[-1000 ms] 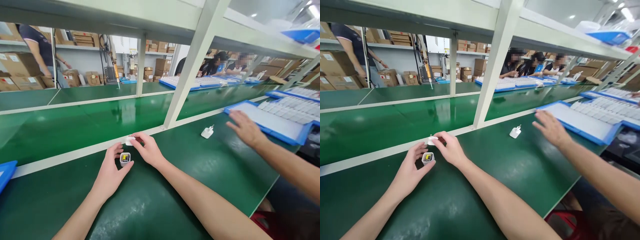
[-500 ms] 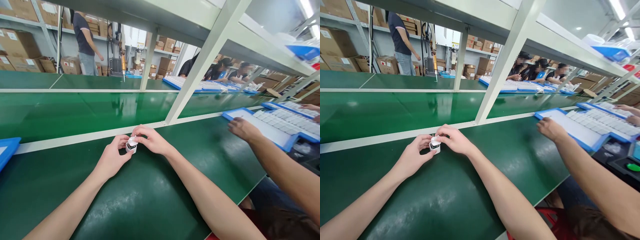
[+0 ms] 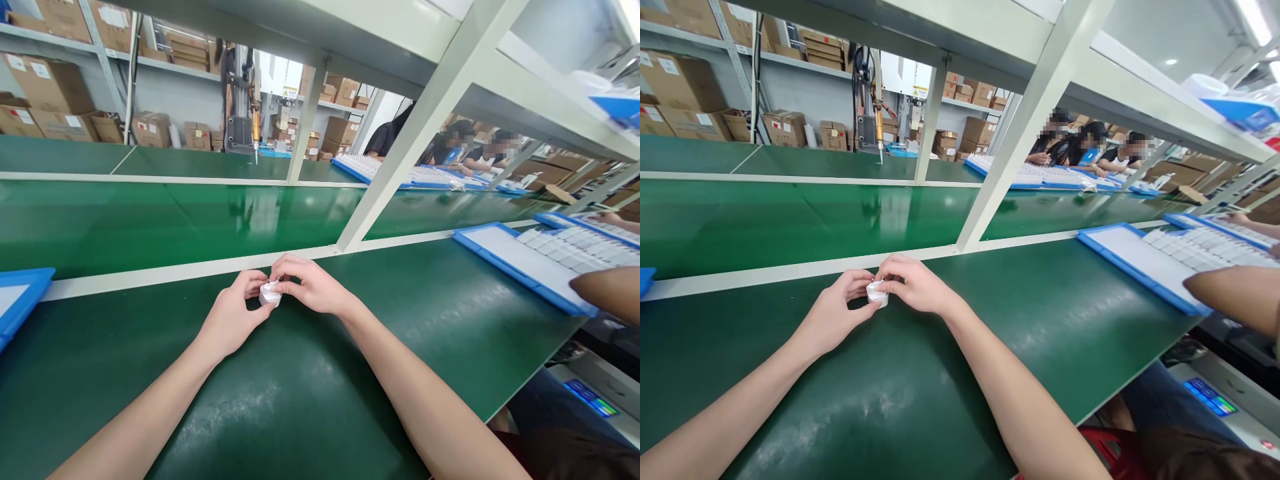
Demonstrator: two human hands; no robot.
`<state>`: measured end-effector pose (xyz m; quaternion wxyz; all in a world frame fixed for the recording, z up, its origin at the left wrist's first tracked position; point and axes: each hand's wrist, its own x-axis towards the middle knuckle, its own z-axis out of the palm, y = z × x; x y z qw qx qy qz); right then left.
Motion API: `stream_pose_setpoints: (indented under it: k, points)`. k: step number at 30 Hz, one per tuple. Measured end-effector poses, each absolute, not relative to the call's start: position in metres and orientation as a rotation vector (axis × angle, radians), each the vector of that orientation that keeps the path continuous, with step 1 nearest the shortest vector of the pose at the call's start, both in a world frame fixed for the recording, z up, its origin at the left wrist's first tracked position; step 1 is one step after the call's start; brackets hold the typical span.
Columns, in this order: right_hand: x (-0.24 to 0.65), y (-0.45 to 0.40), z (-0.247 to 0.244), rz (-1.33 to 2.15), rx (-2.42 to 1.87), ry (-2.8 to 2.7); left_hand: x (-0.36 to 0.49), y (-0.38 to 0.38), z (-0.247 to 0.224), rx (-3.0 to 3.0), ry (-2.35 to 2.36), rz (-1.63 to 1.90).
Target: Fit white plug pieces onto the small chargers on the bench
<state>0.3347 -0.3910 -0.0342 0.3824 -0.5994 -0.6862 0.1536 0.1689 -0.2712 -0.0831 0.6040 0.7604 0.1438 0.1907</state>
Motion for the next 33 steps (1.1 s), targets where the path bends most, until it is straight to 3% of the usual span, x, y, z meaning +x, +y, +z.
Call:
stream_pose_setpoints:
  k: [33]
  points:
    - [0.326, -0.394, -0.021, 0.3, -1.805, -1.871, 0.168, -0.273, -0.079, 1.745, 0.307, 0.428]
